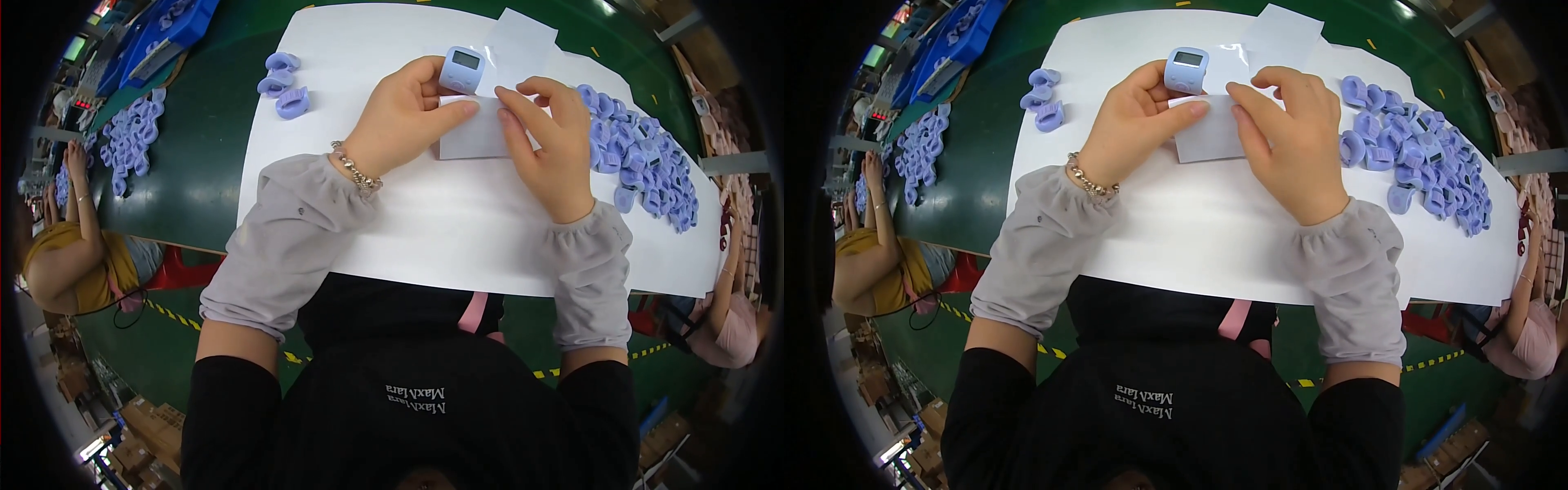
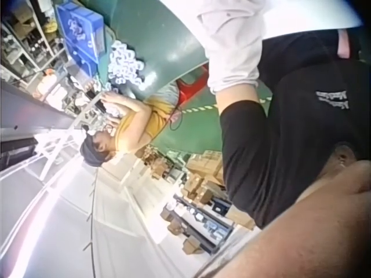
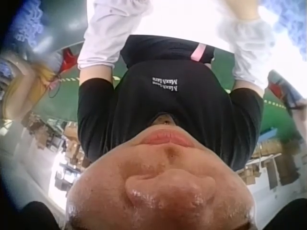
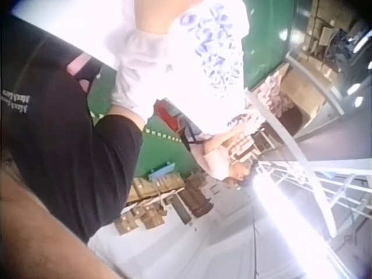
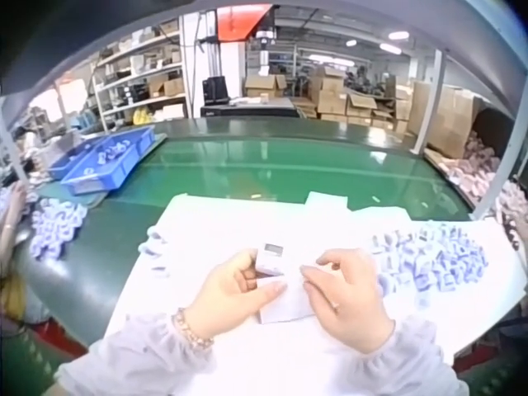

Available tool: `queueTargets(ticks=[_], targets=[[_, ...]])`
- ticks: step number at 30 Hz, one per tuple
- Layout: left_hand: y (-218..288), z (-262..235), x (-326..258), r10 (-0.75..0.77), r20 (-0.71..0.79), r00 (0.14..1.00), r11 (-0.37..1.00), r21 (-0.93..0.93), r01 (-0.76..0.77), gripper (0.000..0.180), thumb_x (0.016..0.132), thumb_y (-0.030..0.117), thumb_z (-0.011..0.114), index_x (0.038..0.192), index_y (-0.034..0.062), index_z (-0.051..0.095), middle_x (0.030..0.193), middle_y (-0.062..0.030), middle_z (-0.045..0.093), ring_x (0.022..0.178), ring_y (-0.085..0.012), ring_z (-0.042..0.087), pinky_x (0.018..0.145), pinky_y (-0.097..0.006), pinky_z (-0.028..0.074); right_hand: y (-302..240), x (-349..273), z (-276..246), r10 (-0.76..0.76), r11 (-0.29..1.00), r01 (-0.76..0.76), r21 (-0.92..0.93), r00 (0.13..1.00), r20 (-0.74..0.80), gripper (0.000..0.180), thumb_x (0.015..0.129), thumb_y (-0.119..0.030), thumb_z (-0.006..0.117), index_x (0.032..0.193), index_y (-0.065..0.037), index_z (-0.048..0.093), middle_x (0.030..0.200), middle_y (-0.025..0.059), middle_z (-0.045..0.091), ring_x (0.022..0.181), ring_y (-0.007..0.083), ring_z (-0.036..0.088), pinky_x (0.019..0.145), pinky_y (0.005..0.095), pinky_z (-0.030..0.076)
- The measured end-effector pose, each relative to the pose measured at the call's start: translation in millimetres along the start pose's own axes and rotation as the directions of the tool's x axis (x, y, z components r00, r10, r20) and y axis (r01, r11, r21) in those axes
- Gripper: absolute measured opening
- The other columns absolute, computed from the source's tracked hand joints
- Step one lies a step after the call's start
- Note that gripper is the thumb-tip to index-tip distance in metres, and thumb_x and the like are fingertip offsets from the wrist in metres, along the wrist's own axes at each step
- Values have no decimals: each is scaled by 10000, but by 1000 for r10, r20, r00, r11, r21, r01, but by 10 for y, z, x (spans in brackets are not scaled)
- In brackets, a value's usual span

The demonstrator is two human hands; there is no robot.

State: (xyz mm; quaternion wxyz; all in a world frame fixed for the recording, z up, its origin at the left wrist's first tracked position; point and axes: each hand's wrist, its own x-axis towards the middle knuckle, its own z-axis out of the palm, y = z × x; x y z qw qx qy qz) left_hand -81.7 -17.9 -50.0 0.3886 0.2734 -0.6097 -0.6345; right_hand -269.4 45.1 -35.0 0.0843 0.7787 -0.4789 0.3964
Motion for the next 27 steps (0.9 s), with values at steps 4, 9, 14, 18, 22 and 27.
queueTargets(ticks=[4, 9, 14, 18, 22, 27], targets=[[-27, 24, -9, 60, -4, 998, 998, -11, -60, 406, 837, 59, 653, 1197, -31, 487, 1060, -79, 621, 964, -129, 619, 784, -238, 520, -78, -15, 26, -76, 981, 72, -178, 997, -19, 241, 721, 1, 683, 954, -63, 686, 886, 65, 588, 760, 206, 540, 686, 322, 416], [-27, 4, -5, 44, 7, 999, 999, 4, -44, 387, 837, 68, 656, 1180, -24, 503, 1061, -69, 620, 919, -103, 618, 610, -205, 510, -37, -40, 65, -91, 991, 87, -106, 995, -29, 237, 714, 19, 683, 939, -54, 687, 841, 60, 592, 733, 206, 557, 644, 305, 422], [1, -2, -6, 53, 13, 998, 997, 47, -54, 389, 838, 70, 656, 1182, -25, 500, 1058, -68, 618, 920, -100, 616, 627, -208, 512, -69, -20, 72, 66, 998, -64, 28, 997, -49, 188, 719, 21, 690, 900, -32, 681, 821, 75, 597, 724, 223, 569, 619, 298, 438], [-31, 8, -5, 78, 8, 997, 997, 14, -78, 389, 841, 76, 654, 1183, -24, 498, 1052, -67, 618, 919, -98, 615, 628, -208, 512, -92, -34, 58, -2, 998, 1, -57, 1000, -26, 206, 721, 18, 697, 922, -28, 677, 824, 81, 596, 737, 219, 575, 635, 297, 452], [-38, 5, -2, 105, 16, 994, 994, 19, -105, 392, 845, 81, 649, 1189, -22, 491, 1041, -69, 619, 911, -99, 617, 624, -210, 513, -79, -39, 73, 7, 1000, -7, -10, 999, -43, 207, 726, 28, 689, 926, -24, 677, 829, 82, 596, 755, 212, 580, 627, 291, 458], [33, -6, -6, 6, 54, 999, 1000, 23, -8, 446, 860, 51, 648, 1243, -54, 445, 1109, -102, 606, 1012, -127, 581, 889, -257, 481, -101, -17, 78, 88, 995, -85, 45, 994, -60, 197, 724, 38, 684, 911, -25, 679, 834, 77, 598, 756, 208, 581, 616, 289, 461]])
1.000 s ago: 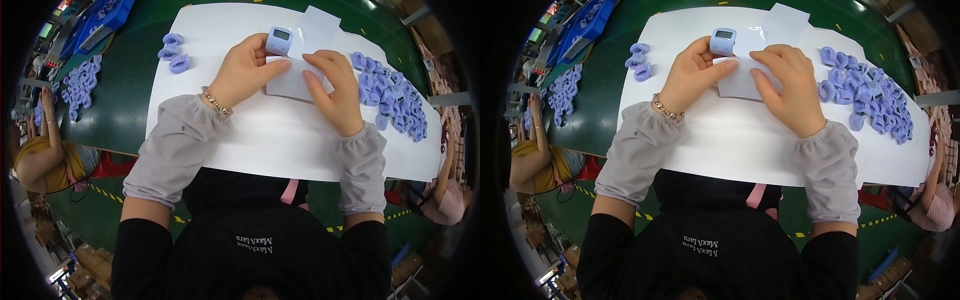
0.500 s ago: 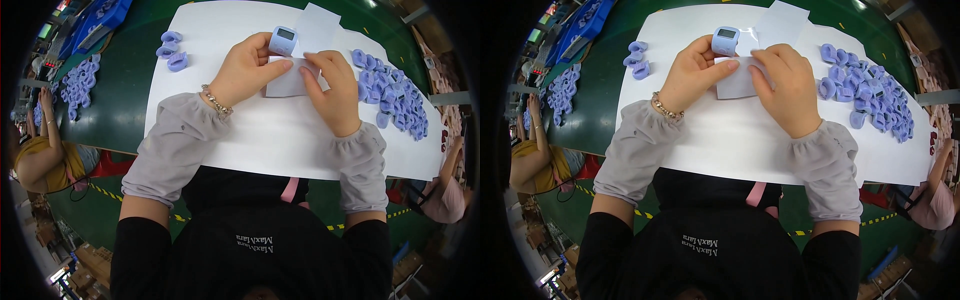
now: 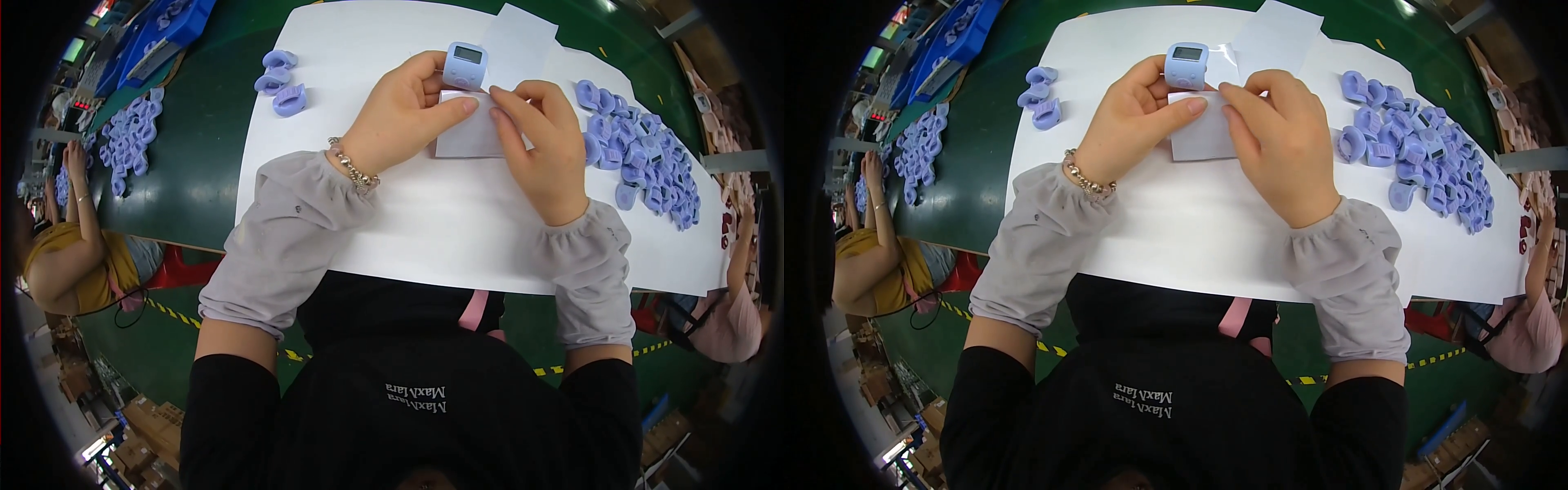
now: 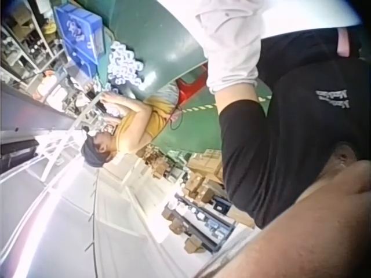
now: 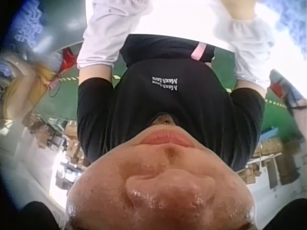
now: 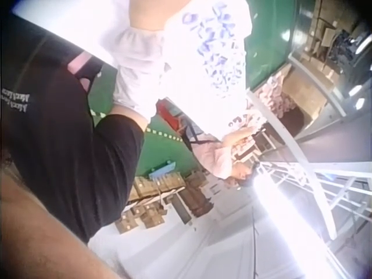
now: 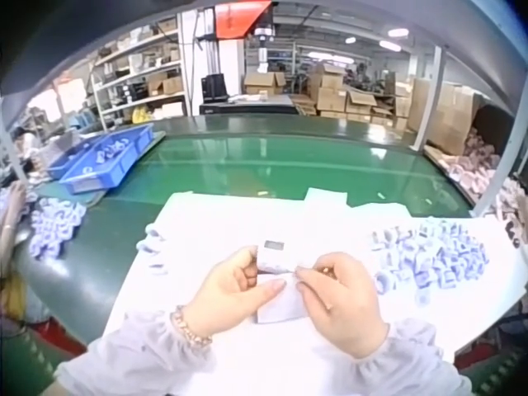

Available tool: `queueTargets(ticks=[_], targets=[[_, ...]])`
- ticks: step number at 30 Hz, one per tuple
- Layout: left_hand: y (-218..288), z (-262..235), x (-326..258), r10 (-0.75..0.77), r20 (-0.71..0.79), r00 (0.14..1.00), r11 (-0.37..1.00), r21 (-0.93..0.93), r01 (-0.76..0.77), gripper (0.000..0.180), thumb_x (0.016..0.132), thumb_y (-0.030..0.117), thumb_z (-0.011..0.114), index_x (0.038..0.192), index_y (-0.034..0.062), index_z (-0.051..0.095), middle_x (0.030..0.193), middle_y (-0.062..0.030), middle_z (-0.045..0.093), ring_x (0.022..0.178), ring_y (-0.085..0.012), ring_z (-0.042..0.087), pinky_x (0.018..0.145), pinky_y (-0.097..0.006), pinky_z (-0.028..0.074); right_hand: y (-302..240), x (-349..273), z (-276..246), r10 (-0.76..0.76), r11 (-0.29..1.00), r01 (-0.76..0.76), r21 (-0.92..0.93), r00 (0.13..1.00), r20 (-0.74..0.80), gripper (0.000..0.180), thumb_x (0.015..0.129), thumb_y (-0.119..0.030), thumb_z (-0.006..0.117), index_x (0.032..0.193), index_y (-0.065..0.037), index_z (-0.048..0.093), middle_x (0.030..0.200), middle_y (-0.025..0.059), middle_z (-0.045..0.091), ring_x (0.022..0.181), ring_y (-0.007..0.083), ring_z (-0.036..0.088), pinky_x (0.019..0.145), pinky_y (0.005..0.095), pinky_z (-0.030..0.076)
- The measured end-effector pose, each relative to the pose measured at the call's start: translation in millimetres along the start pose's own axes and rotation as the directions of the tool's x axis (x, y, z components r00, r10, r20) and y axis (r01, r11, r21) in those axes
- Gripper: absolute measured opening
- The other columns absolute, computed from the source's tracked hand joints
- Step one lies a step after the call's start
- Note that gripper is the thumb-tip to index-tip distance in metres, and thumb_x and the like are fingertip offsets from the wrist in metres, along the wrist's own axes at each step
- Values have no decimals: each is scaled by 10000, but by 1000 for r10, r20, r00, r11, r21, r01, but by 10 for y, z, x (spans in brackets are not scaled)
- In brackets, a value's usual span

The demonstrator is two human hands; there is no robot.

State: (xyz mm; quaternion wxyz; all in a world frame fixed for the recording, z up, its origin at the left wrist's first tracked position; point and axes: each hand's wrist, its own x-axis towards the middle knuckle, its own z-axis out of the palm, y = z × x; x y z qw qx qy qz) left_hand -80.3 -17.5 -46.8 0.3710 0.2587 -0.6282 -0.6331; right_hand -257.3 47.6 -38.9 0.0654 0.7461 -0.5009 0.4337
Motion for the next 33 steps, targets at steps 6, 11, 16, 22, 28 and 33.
queueTargets(ticks=[6, 11, 16, 22, 28, 33], targets=[[-44, -3, 1, 15, 21, 1000, 1000, -12, -14, 441, 863, 37, 635, 1246, -60, 437, 1111, -116, 617, 1007, -142, 599, 883, -257, 491, 0, -22, 8, -120, 990, 122, -70, 992, 26, 202, 716, 46, 682, 906, -24, 676, 865, 81, 615, 757, 227, 584, 634, 304, 462], [-6, 1, -2, -28, 8, 1000, 1000, -9, 28, 442, 860, 29, 634, 1246, -60, 438, 1118, -127, 619, 1013, -143, 598, 891, -256, 489, -9, -47, 29, -178, 982, 178, -65, 984, 8, 195, 710, 56, 678, 890, -20, 668, 860, 78, 619, 755, 242, 584, 645, 317, 461], [26, -23, -10, -74, 0, 997, 997, -16, 74, 454, 860, 46, 639, 1253, -55, 436, 1105, -118, 629, 991, -137, 606, 869, -258, 498, -11, -2, 38, -106, 994, 107, -32, 994, 13, 211, 717, 57, 677, 914, -16, 664, 855, 89, 603, 751, 234, 584, 631, 304, 460], [64, -63, -24, -160, -21, 987, 986, -45, 159, 485, 874, 126, 642, 1270, -51, 426, 997, -91, 674, 919, -122, 627, 790, -268, 518, -57, 7, 27, -5, 1000, 5, 6, 999, 45, 246, 723, 63, 679, 957, -13, 674, 869, 98, 588, 738, 215, 585, 602, 281, 460], [34, -65, -10, -147, -39, 988, 989, -14, 146, 487, 884, 118, 626, 1287, -45, 408, 997, -96, 681, 917, -125, 631, 797, -278, 515, 32, -10, 36, -121, 992, 120, 27, 992, 24, 220, 727, 67, 684, 937, 2, 666, 878, 96, 583, 712, 201, 579, 591, 275, 466], [61, -60, -23, -177, -28, 984, 982, -67, 175, 483, 886, 110, 617, 1291, -40, 400, 1003, -95, 682, 922, -129, 629, 802, -282, 516, 14, -11, -6, 32, 988, -41, 150, 998, 61, 200, 728, 31, 707, 918, 7, 650, 875, 90, 588, 713, 186, 571, 606, 266, 464]])
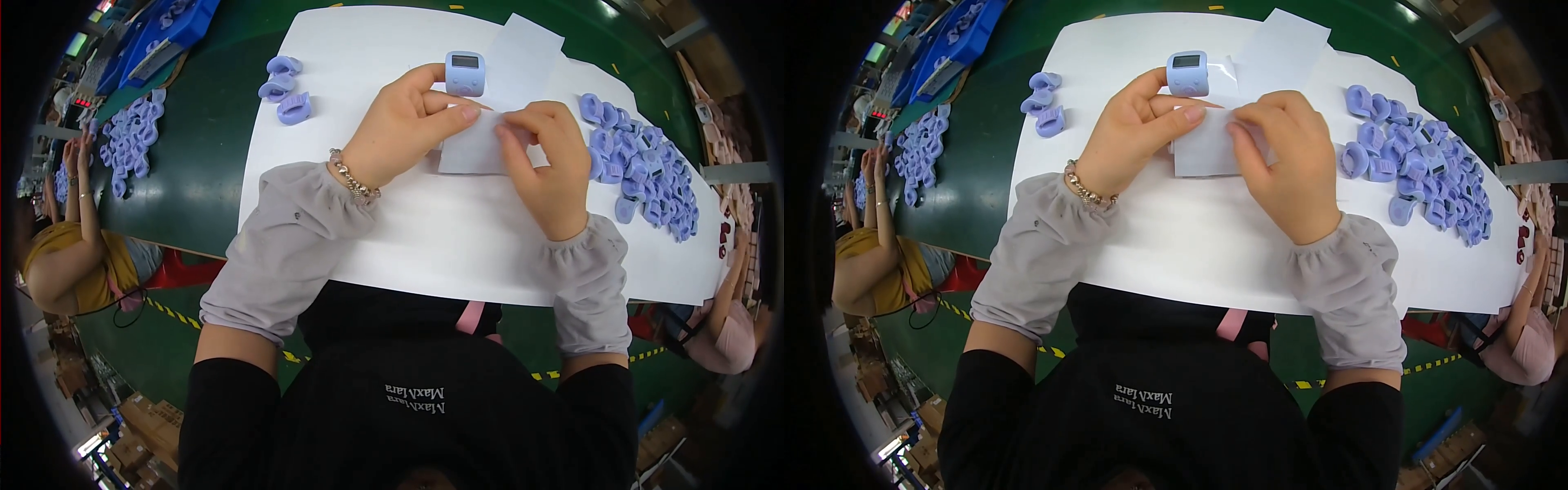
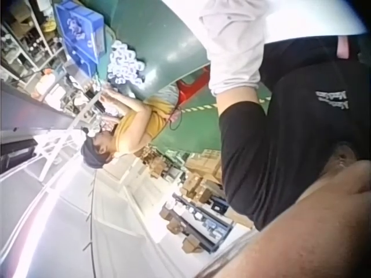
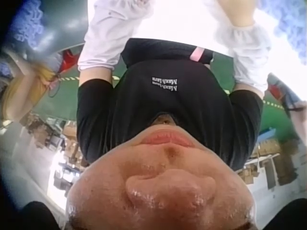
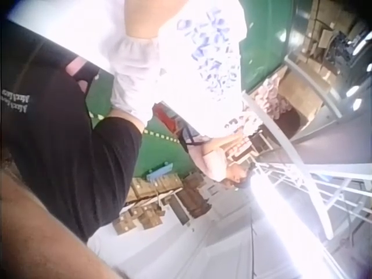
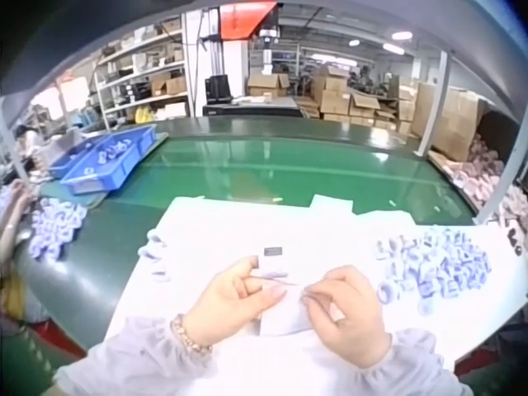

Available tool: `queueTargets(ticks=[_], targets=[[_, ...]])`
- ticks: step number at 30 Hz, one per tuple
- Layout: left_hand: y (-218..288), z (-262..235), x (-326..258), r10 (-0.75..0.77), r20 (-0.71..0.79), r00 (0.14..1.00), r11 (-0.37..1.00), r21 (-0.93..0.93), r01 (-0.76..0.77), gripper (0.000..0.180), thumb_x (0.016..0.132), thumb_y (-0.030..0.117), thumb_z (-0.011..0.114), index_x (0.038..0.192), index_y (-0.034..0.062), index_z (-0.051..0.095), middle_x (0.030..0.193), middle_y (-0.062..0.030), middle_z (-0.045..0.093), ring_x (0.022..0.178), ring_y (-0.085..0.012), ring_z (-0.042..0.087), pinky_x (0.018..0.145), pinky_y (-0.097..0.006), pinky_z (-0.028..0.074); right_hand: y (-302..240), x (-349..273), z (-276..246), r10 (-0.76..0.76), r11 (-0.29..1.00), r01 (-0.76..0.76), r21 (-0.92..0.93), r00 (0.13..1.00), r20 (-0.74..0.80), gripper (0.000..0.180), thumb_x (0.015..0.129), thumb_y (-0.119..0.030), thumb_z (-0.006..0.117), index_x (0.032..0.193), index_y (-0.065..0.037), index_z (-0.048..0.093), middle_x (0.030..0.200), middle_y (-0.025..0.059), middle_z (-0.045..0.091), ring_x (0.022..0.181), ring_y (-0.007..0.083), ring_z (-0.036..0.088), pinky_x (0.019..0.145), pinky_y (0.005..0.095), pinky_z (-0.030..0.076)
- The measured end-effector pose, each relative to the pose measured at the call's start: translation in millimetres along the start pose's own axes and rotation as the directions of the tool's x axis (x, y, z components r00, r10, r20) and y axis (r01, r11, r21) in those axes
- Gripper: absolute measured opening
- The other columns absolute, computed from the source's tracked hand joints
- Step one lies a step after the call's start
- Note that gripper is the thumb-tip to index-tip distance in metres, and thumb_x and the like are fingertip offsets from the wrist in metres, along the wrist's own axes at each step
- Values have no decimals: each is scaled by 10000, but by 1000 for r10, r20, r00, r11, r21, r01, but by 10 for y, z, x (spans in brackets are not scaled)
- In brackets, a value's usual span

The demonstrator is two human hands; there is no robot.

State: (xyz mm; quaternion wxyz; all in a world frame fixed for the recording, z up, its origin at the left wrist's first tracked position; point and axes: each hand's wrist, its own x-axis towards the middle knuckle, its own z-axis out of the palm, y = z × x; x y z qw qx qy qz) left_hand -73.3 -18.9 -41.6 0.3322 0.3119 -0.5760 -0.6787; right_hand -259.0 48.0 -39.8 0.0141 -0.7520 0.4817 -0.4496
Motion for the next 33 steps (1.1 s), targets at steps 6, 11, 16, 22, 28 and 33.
queueTargets(ticks=[6, 11, 16, 22, 28, 33], targets=[[-42, 22, 12, 88, 16, 996, 996, 11, -88, 548, 855, 125, 643, 1308, -16, 368, 1023, -68, 675, 803, -51, 587, 617, -184, 467, -19, -3, 8, 72, 995, -75, -60, 996, -52, 228, 738, -43, 733, 941, 3, 640, 943, 96, 587, 809, 184, 562, 706, 276, 460], [-10, 23, -1, 84, 38, 996, 996, 33, -85, 509, 855, 109, 633, 1284, -5, 384, 1039, -68, 661, 798, -43, 569, 648, -184, 447, 1, -7, 18, 127, 990, -127, 59, 992, 4, 233, 755, -65, 727, 955, 1, 625, 988, 82, 585, 847, 189, 554, 730, 271, 444], [-23, 43, -7, 85, 37, 996, 995, 57, -87, 459, 857, 100, 627, 1249, 0, 411, 1030, -64, 656, 794, -36, 556, 646, -186, 423, 14, -4, 1, 191, 973, -196, 124, 980, 52, 201, 775, -86, 716, 919, -4, 601, 954, 64, 588, 840, 169, 547, 762, 253, 434], [-81, 42, 17, 153, 51, 987, 988, 19, -154, 433, 860, 86, 620, 1235, 0, 422, 1033, -72, 650, 794, -38, 554, 671, -188, 419, -23, -21, 3, 338, 907, -358, 223, 933, 122, 164, 804, -90, 701, 881, 0, 588, 864, 27, 593, 810, 122, 537, 770, 242, 434], [-93, 40, 29, 161, 61, 985, 987, 17, -162, 422, 861, 86, 620, 1226, 1, 427, 1037, -77, 649, 799, -39, 560, 673, -188, 424, 7, -42, 17, 356, 890, -373, 260, 928, 112, 145, 801, -70, 700, 852, 5, 586, 838, 25, 591, 790, 119, 534, 757, 238, 436], [-111, 38, 39, 170, 30, 985, 985, -14, -170, 423, 857, 88, 620, 1223, 1, 427, 1027, -72, 653, 739, -34, 554, 587, -181, 421, -26, 0, 11, 240, 958, -245, 148, 969, 52, 134, 782, -38, 702, 851, 18, 602, 855, 58, 614, 785, 161, 572, 735, 249, 457]])
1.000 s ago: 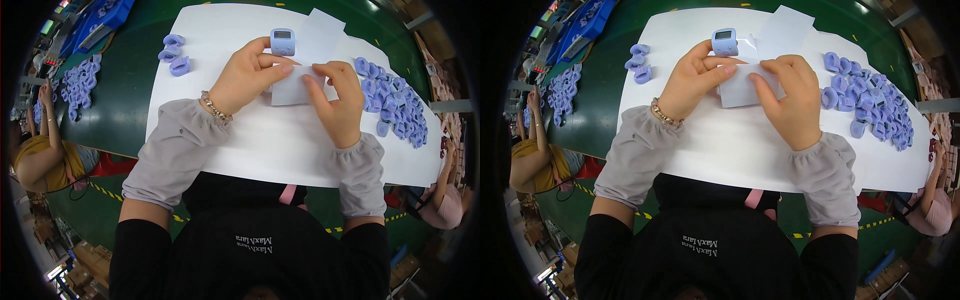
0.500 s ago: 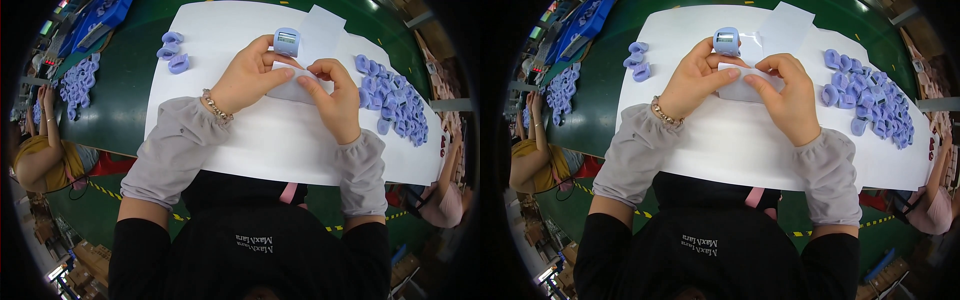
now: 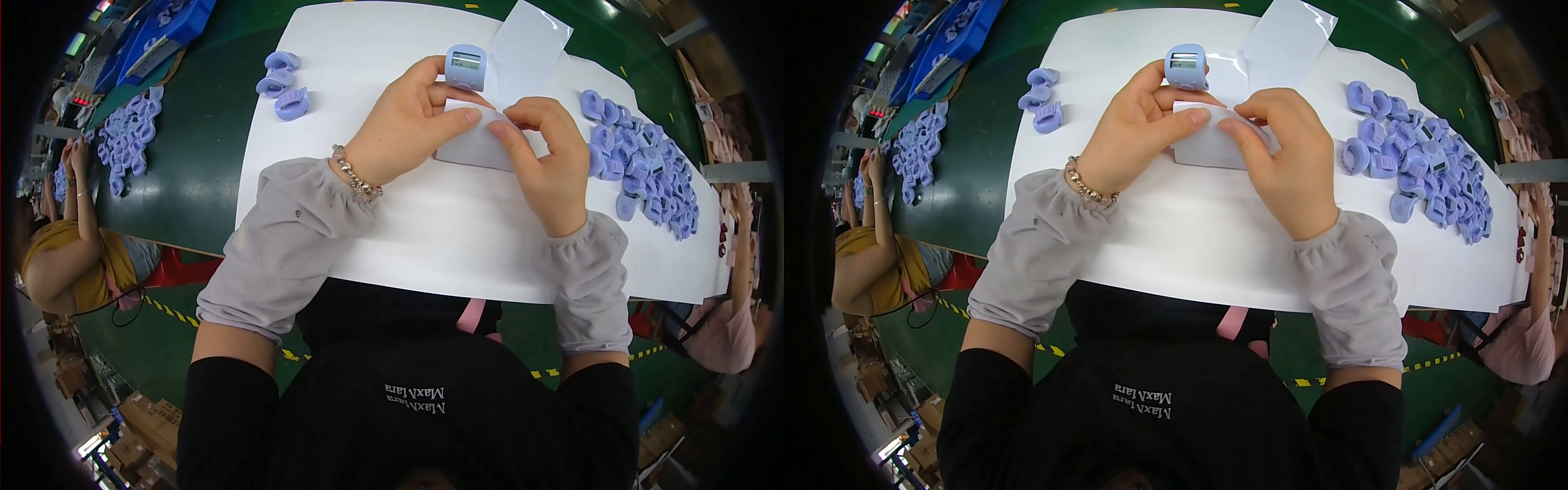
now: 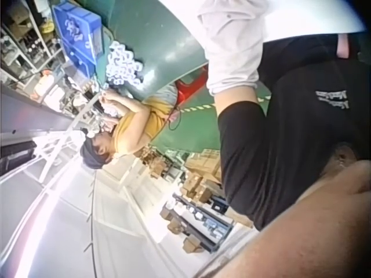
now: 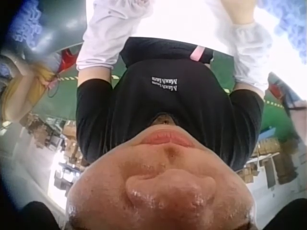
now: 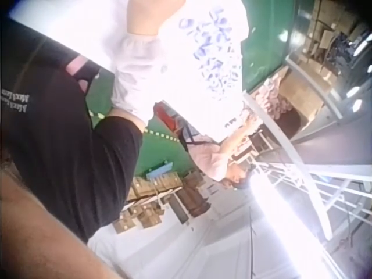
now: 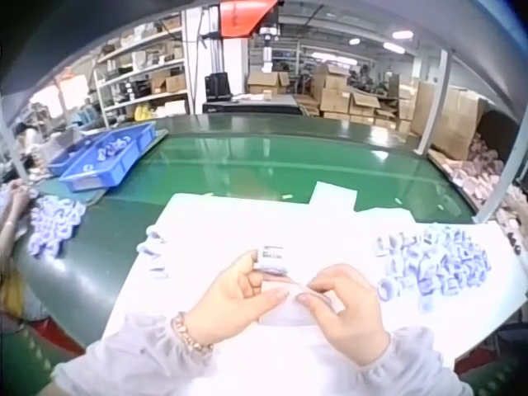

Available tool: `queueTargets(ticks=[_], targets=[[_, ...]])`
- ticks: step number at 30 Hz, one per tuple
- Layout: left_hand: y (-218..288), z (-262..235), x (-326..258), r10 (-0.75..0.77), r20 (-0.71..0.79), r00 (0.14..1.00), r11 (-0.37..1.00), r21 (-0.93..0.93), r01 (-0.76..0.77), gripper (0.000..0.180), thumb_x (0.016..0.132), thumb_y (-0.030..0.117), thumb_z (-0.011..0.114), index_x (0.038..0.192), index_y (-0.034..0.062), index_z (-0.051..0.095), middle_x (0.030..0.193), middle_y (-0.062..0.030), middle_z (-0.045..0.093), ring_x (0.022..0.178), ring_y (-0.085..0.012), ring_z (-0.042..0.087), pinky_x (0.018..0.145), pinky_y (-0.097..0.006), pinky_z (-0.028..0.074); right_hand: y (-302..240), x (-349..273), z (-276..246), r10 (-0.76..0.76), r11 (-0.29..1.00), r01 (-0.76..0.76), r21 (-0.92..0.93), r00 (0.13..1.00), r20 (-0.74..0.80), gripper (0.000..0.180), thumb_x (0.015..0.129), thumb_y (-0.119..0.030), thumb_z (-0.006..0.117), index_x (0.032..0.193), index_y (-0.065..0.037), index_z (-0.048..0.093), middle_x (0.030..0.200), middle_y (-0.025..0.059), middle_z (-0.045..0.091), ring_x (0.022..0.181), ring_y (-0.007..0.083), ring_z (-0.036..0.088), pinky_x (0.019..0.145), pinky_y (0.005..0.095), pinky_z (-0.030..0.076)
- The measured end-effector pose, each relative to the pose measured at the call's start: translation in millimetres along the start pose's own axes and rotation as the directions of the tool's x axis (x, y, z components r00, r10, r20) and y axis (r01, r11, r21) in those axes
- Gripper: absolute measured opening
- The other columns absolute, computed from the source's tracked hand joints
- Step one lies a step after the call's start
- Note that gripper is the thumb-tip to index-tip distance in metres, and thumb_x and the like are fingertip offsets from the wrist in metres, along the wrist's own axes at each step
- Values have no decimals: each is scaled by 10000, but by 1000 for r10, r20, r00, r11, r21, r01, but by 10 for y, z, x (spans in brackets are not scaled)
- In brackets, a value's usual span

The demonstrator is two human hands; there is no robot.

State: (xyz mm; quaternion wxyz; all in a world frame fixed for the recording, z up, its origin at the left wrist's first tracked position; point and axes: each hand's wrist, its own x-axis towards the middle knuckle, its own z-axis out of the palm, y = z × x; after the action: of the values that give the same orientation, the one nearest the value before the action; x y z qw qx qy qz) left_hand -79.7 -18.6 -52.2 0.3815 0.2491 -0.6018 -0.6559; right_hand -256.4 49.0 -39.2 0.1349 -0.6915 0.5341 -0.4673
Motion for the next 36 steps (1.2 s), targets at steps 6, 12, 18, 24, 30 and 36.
queueTargets(ticks=[6, 12, 18, 24, 30, 36], targets=[[-19, 5, 13, 1, -25, 1000, 1000, -12, -1, 435, 853, 82, 609, 1236, 2, 418, 1028, -69, 652, 730, -29, 554, 546, -177, 419, -23, -24, 39, -322, 899, 271, -343, 941, -103, 123, 747, 9, 704, 858, 19, 654, 968, 119, 668, 797, 234, 645, 693, 300, 504], [-28, 24, 20, 0, -9, 1000, 1000, -25, 0, 439, 852, 71, 609, 1241, 6, 416, 1033, -71, 648, 747, -29, 559, 569, -174, 424, -68, -26, 25, -353, 864, 283, -416, 930, -101, 123, 731, 16, 707, 839, 5, 651, 972, 101, 673, 743, 233, 639, 674, 294, 491], [45, 66, -31, 14, 16, 1000, 1000, 24, -14, 447, 843, 55, 622, 1241, 10, 425, 1036, -74, 644, 782, -48, 577, 626, -183, 431, -106, -19, -31, 48, 998, -51, -42, 997, -62, 97, 725, -13, 693, 792, -17, 623, 1049, 82, 639, 850, 174, 610, 722, 280, 455], [-16, 9, -21, -109, -60, 992, 978, 172, 117, 373, 883, 150, 603, 1214, 17, 493, 938, -53, 665, 779, -59, 595, 570, -203, 444, -108, -23, -139, -7, 1000, 8, -12, 997, 81, 79, 744, -3, 649, 808, -22, 607, 1077, 91, 595, 909, 179, 565, 789, 272, 434], [10, 46, -43, -112, 55, 992, 983, 155, 102, 298, 898, 199, 613, 1147, 38, 588, 911, -40, 668, 738, -70, 590, 570, -215, 456, -10, -23, -168, 2, 941, -8, 338, 1000, 20, 71, 800, 1, 632, 863, 0, 600, 1161, 88, 552, 962, 144, 532, 853, 258, 398], [76, 110, -97, 7, 58, 998, 977, 215, -20, 277, 874, 165, 648, 1106, 13, 642, 899, -45, 680, 784, -78, 615, 668, -204, 484, -74, -37, -111, 187, 766, -247, 593, 969, 162, 59, 843, -35, 610, 886, 3, 596, 1175, 76, 548, 924, 110, 524, 825, 244, 397]])
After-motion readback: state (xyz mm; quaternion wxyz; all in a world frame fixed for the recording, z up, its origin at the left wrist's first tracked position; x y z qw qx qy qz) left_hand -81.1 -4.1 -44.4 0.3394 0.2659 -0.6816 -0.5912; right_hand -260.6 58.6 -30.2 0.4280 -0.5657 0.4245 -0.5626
